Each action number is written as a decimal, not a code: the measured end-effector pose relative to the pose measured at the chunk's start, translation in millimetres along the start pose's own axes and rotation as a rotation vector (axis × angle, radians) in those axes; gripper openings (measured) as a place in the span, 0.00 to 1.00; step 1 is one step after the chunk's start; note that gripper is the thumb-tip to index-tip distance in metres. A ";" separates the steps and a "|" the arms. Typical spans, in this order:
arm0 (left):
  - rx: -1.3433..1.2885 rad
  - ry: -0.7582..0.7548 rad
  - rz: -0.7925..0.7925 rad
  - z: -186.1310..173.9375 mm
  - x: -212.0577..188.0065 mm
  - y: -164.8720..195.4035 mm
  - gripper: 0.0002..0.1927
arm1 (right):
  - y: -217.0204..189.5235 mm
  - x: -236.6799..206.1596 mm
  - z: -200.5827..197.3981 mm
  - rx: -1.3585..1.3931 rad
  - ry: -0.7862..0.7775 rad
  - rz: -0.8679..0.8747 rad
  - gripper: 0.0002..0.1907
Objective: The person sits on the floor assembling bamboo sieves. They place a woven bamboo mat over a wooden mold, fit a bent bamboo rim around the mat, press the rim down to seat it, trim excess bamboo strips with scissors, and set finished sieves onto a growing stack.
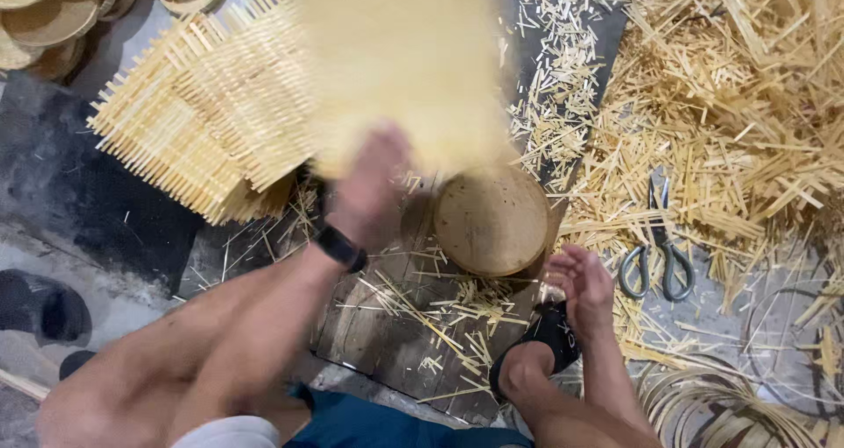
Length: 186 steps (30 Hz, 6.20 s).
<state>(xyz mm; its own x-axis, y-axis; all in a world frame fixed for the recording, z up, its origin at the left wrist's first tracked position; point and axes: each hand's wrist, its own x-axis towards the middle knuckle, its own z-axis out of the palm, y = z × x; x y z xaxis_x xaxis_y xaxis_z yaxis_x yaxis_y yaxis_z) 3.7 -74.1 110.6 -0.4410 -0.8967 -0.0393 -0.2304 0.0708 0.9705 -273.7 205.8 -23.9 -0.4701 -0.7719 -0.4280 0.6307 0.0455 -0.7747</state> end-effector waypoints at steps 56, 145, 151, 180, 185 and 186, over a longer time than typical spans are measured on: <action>0.038 0.210 -0.388 -27.2 -43.8 -138.1 0.19 | -160.8 -120.9 -333.1 -1.535 1.065 0.348 0.21; 0.456 0.050 -0.308 70.2 -14.7 -133.4 0.10 | -15.1 42.7 39.6 -1.124 0.403 -0.217 0.13; 0.626 0.028 -0.352 78.1 -7.7 -120.9 0.06 | -19.8 31.0 48.4 -1.137 0.371 -0.271 0.11; 0.349 0.057 -0.587 77.2 -10.6 -156.3 0.10 | -18.0 51.4 15.3 -1.067 0.240 -0.151 0.12; 0.327 -0.141 -0.441 65.6 1.6 -137.1 0.09 | -44.2 45.6 43.3 -1.240 0.183 -0.137 0.12; 0.359 -0.205 -0.401 66.1 6.2 -127.3 0.09 | -50.2 40.2 56.6 -1.315 0.179 -0.103 0.13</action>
<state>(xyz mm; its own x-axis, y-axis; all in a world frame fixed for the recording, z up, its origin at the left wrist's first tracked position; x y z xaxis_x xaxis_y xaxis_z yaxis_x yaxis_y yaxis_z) -27.1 -59.7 -28.9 -0.4097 -0.7834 -0.4674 -0.6784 -0.0809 0.7302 -289.2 136.6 24.2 -0.6175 -0.7198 -0.3172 -0.4265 0.6452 -0.6339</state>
